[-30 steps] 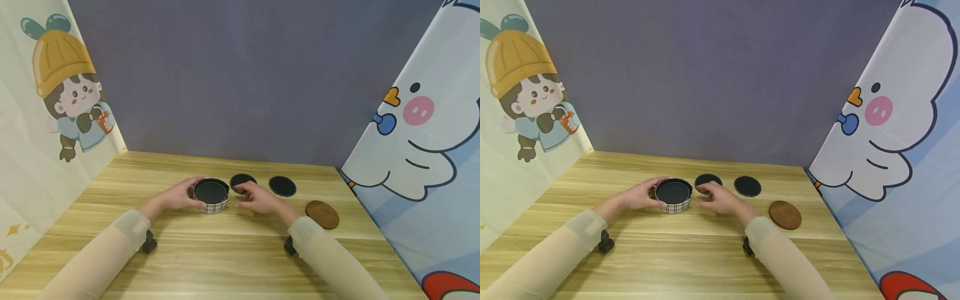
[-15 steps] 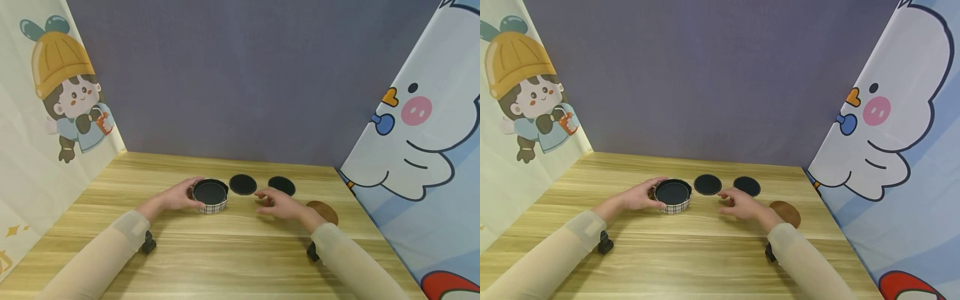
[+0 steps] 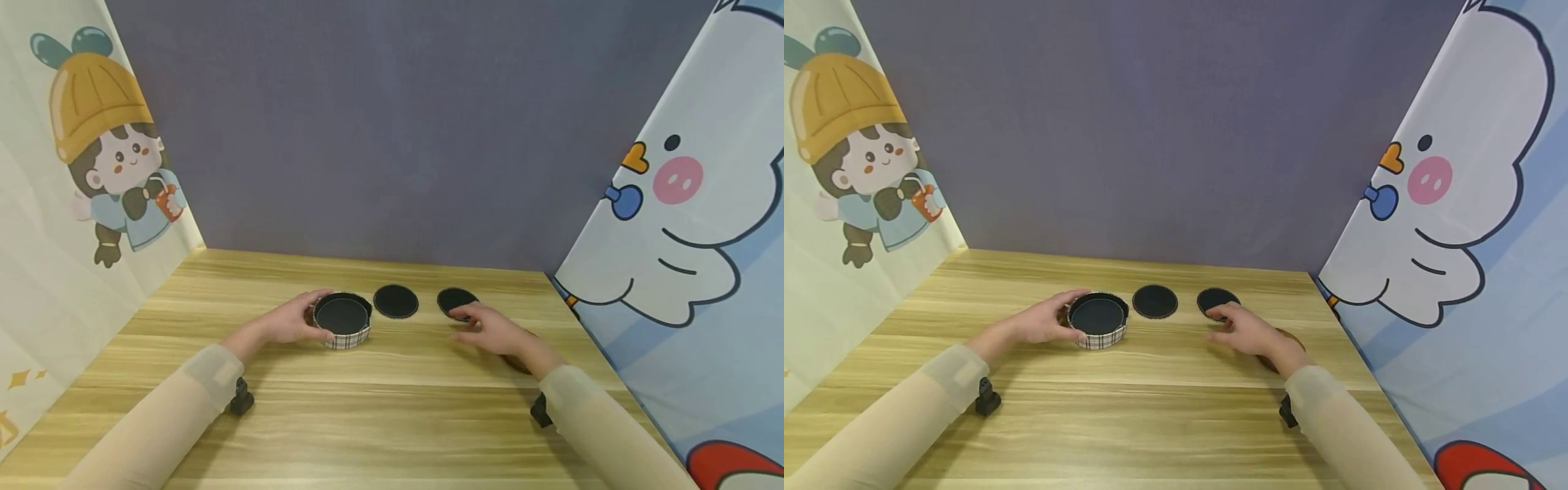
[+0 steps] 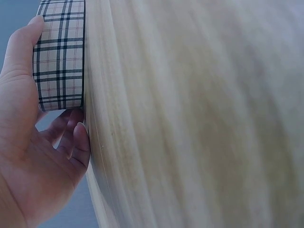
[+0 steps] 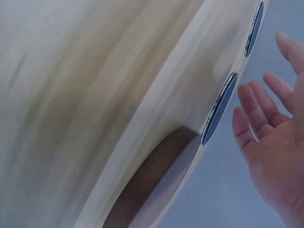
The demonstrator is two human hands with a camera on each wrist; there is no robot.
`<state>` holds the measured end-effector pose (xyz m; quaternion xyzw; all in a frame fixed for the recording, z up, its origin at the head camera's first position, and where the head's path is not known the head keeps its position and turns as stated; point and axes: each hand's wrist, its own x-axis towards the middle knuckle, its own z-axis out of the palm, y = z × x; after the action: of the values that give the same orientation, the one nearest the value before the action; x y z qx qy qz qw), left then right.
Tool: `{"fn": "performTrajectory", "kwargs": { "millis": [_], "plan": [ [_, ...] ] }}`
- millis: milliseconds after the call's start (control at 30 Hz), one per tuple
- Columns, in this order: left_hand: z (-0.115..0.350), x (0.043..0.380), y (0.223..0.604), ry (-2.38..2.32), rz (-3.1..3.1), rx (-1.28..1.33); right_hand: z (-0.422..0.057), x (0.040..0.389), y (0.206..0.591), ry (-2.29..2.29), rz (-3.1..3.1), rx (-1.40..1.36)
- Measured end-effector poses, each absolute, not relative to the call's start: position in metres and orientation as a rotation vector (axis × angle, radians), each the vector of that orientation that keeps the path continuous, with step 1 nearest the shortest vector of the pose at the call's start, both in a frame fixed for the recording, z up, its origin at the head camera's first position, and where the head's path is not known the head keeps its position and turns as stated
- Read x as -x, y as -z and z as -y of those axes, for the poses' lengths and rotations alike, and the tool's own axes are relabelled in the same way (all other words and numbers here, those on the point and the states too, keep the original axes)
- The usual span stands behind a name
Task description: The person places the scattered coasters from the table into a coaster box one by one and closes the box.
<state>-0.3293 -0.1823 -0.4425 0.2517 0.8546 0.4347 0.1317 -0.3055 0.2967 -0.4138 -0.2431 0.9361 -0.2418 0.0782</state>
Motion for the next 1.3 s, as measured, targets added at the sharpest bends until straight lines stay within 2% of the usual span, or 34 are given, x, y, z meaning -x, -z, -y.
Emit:
{"fn": "performTrajectory", "kwargs": {
  "millis": [533, 900, 1300],
  "plan": [
    [0.183, 0.330, 0.444, -1.237, -2.508, -0.737, -0.330, 0.331, 0.416, 0.762, -2.871, 0.578],
    [0.183, 0.330, 0.443, -1.233, -2.507, -0.724, -0.317, 0.355, 0.417, 0.678, -2.845, 0.516],
    [0.184, 0.329, 0.442, -1.251, -2.482, -0.717, -0.298, 0.365, 0.422, 0.576, -2.832, 0.378]
  ]
}}
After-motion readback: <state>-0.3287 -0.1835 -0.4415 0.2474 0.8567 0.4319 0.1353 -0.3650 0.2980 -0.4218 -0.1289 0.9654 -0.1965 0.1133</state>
